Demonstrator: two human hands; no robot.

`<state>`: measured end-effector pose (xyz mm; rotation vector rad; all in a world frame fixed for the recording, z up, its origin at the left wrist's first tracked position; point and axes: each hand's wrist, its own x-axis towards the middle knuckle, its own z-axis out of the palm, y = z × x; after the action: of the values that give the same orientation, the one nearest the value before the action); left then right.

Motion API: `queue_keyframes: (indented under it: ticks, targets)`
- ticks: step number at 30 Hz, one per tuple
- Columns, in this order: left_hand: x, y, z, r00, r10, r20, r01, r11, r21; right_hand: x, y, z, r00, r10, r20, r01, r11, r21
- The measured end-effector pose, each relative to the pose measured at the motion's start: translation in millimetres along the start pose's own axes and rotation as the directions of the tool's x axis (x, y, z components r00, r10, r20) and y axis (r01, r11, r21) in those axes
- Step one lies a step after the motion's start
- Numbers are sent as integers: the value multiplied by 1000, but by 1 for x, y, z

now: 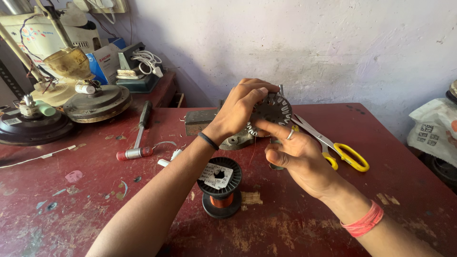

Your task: The person works on a motor armature clamped in a bench vise, using a screwdriver to adjust copper windings and a strip of metal to isolate or secure them. They also use scissors to trim a piece of material and continue manipulating the windings with their fingers and the screwdriver.

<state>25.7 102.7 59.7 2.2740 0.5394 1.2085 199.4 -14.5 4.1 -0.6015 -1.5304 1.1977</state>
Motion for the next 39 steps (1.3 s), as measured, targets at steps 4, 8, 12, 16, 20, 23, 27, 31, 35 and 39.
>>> queue_keyframes:
  ticks: [4,8,12,16,20,23,27,31,35,39]
  targets:
    - [0,1,-1,999,-43,5,43,999,-15,0,4,-3,995,-81,53,80,996,28]
    - [2,0,-1,999,-24,-25,25,1000,11,1,13,-11,993,-100,-58,105,991,81]
    - [1,-3,-1,995,-49,-83,53,997,53,4,23,-19,984,-84,-155,98,992,83]
    - [2,-7,-1,990,-38,-135,46,997,54,3,28,-17,972,-102,-212,112,993,32]
    - [2,-10,0,988,-49,-148,54,998,27,2,24,-13,958,-130,-256,114,991,-77]
    - [2,-10,0,985,-81,-155,85,996,25,3,20,-10,945,-107,-309,72,990,-125]
    - [2,-7,0,976,-152,-158,155,988,8,4,18,-7,933,-87,-349,35,988,-150]
    - [4,-5,0,952,-264,-156,274,961,45,5,17,-6,925,-84,-370,14,982,-189]
    - [3,-8,0,963,-250,-103,251,968,-3,5,14,-5,911,-80,-405,-5,978,-207]
    - [3,-12,2,960,-279,-35,271,951,-150,6,14,-4,913,-73,-400,-14,977,-212]
